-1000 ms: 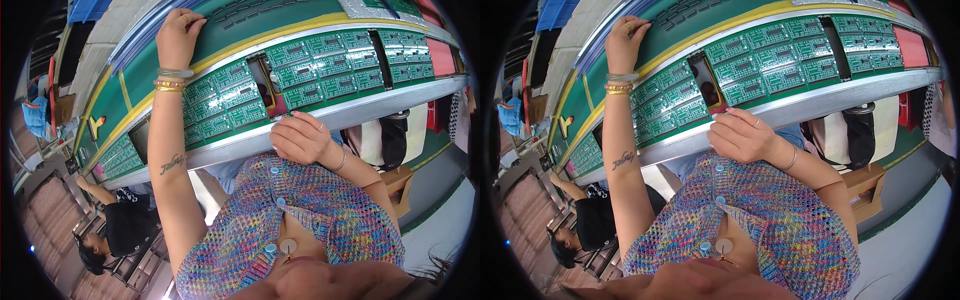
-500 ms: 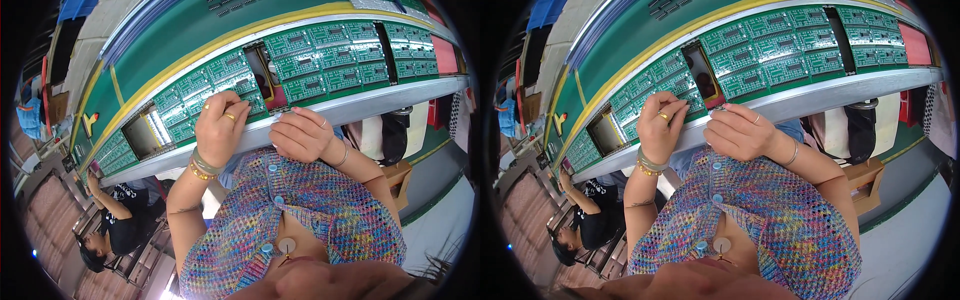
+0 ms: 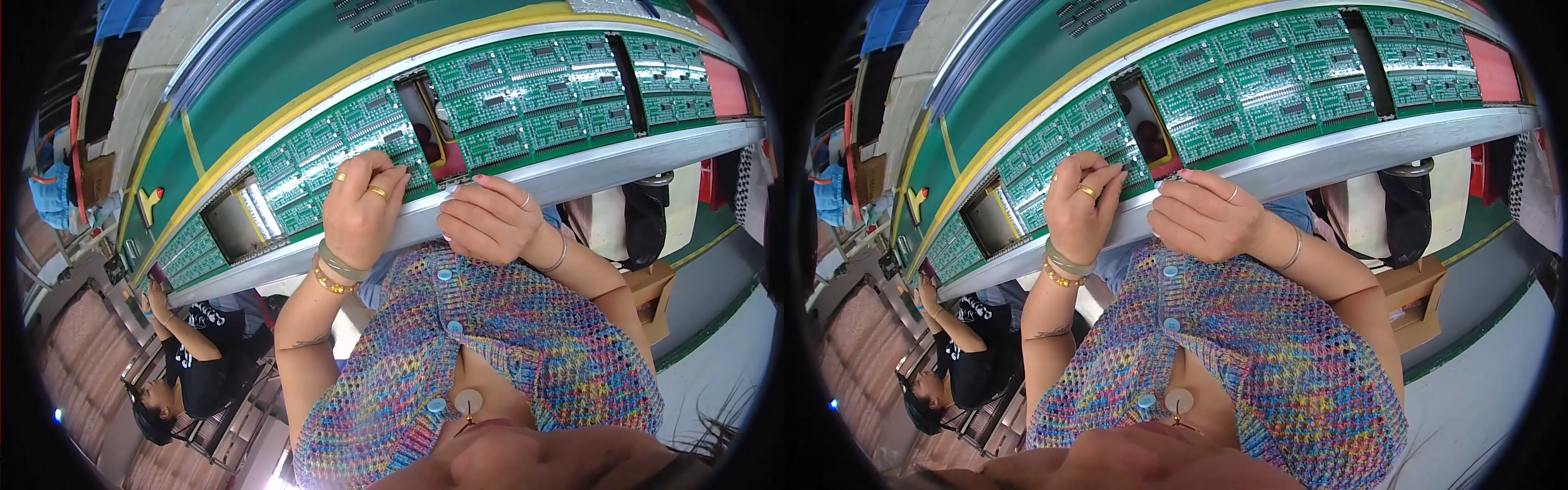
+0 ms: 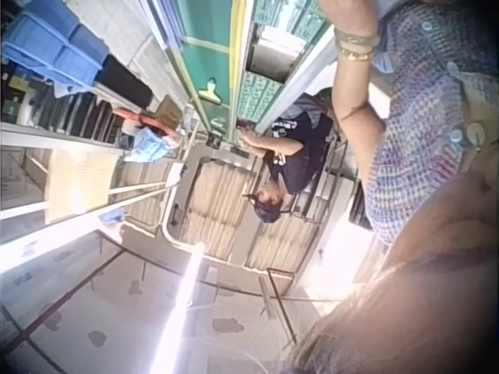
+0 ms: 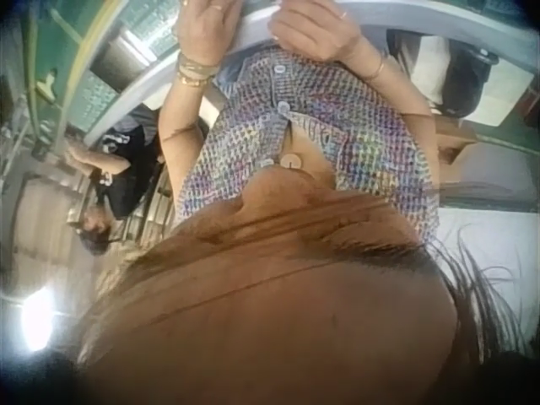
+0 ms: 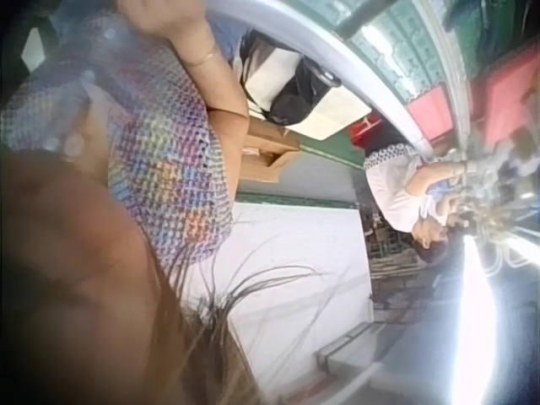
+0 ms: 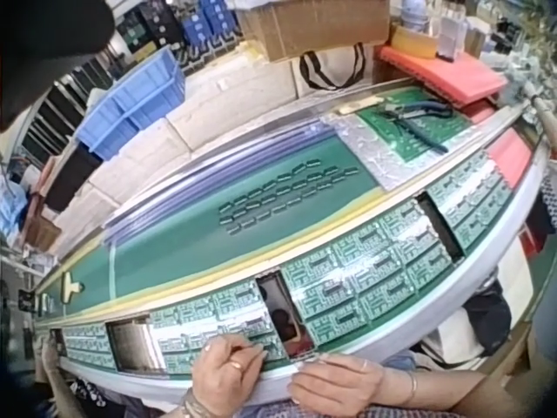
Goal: The person repeatedly picks integrated circuit chips from the tray and inserts them into circuit boards by hand, then pushes the circuit boards along the assembly line conveyor.
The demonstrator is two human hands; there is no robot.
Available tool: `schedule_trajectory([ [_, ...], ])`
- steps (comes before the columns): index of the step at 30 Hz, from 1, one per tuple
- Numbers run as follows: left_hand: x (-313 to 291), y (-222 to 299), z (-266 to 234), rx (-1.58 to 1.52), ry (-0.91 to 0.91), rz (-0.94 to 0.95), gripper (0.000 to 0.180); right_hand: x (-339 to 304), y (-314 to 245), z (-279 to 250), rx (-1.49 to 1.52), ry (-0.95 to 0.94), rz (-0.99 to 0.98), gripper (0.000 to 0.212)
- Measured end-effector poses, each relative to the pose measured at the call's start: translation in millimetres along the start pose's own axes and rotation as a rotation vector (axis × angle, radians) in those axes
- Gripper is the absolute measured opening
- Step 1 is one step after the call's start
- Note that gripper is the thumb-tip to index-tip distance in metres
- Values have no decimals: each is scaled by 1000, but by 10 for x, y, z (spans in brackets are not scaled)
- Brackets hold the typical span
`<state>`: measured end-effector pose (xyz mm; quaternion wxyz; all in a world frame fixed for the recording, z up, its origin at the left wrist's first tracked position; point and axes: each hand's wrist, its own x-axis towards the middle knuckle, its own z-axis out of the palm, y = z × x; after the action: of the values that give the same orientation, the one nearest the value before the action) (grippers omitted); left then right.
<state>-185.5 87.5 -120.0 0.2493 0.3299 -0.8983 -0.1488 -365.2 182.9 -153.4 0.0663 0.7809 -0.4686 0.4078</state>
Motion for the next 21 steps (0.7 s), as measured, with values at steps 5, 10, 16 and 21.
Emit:
schedule_trajectory([
  [5,-4,12,-29,10,-24,11,20,7,4,-3,4,0,-4,11],
  [10,-23,11,-8,20,-12,1,21,-1,1,1,-5,4,-3,11],
  [16,-16,-18,-11,27,-15,36,20,-8,-5,12,-9,11,-6,12],
  [21,-86,-21,-134,107,-189,134,33,2,7,4,-13,11,-13,13],
])
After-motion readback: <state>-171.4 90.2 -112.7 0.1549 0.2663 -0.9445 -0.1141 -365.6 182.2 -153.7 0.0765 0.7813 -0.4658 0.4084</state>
